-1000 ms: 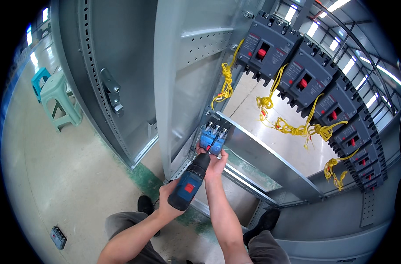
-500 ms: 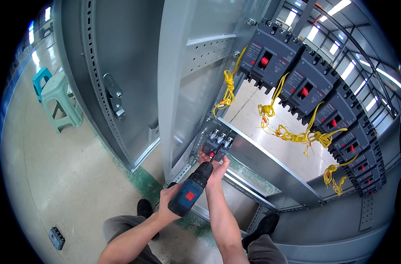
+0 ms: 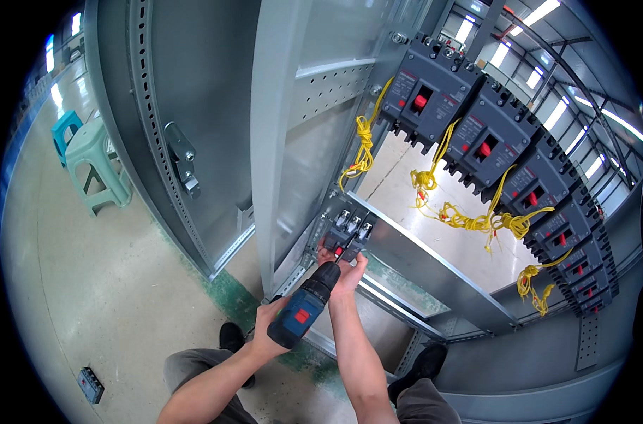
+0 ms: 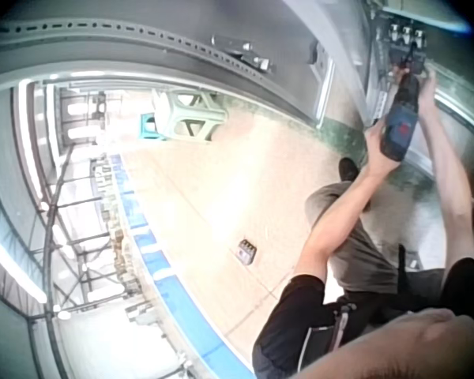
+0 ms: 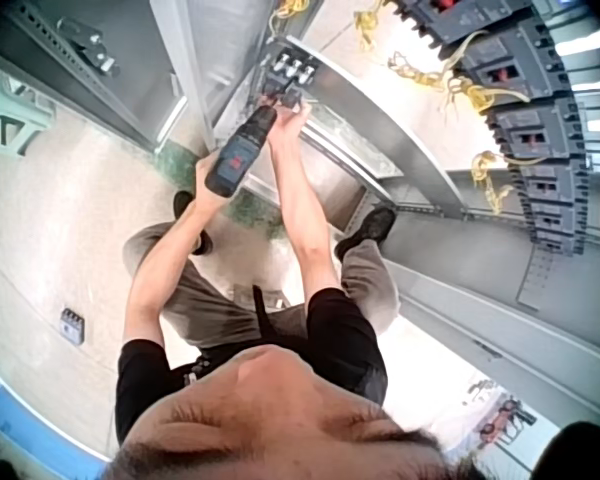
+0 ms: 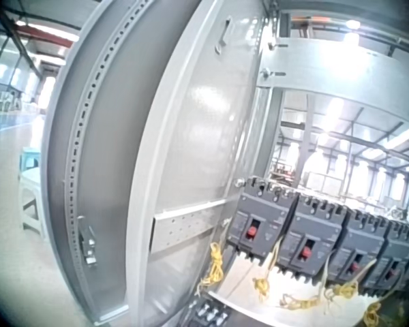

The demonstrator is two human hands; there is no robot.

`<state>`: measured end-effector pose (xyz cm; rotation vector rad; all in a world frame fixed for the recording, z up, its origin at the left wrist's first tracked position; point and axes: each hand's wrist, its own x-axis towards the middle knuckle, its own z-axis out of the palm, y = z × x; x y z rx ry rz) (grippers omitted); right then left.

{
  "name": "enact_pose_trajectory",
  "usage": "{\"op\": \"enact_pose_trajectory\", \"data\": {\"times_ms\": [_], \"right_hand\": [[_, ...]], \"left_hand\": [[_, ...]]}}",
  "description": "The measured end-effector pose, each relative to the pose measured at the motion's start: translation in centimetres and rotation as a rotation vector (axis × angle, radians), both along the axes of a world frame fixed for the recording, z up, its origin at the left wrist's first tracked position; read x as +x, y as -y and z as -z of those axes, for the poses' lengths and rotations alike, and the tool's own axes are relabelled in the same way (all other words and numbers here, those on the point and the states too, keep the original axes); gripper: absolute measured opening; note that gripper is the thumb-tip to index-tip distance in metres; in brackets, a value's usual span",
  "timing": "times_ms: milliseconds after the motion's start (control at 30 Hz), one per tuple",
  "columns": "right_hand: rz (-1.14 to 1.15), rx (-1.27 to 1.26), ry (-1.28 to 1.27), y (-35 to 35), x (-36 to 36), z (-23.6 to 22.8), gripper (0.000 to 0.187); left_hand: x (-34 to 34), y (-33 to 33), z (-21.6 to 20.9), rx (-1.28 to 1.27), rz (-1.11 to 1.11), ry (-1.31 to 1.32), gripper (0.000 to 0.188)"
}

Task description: The person installs multiple circuit breakers into a metal electrical cabinet using a cordless drill. They pick up each breaker, align it on the DIN rail, and secure it with screws, repeating the process for several units.

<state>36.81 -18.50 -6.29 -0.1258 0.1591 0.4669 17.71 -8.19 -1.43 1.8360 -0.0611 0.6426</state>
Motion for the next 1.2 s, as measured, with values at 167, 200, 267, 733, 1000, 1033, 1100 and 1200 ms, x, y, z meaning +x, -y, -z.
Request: {"op": "enact_pose_trajectory", "data": {"times_ms": [167,200,267,733,1000,1033,1100,1200], "right_hand": [[0.005,-0.043,0.023,0.2,0.5,1.0,0.064],[0.004,-0.041,0.004,0.2,0.5,1.2,0.064],[0.002,-0.038,-0.035,0.4,0.6,1.5,0.065],[-0.013,0.01,-0.035,0.5,0.7,1.5,0.065],[-0.028,-0.02,-0.03,0.1,0.0,1.0,0.068],[-0.011,-0.035,-0.06,0.0,-0.2,0.5,0.069],[-0.051,-0.008,-0.018,0.3,0.1,0.9,0.07],[-0.036,-0.032,-0.003,0.3,0.2,1.1,0.069]], "left_hand": [[-0.1,0.2,-0.4,-0.001,0.0,0.0,0.022],[-0.1,0.2,-0.3,-0.014,0.005,-0.006,0.022],[-0.1,0.2,-0.1,-0.041,0.016,-0.019,0.022],[-0.2,0.6,0.7,-0.046,-0.014,-0.004,0.019],[-0.3,0.2,-0.1,-0.037,0.011,-0.006,0.02],[-0.3,0.3,-0.4,-0.029,0.007,0.01,0.02],[-0.2,0.3,-0.6,-0.025,0.004,0.024,0.02],[-0.2,0.4,-0.5,-0.04,0.005,0.018,0.02]]}}
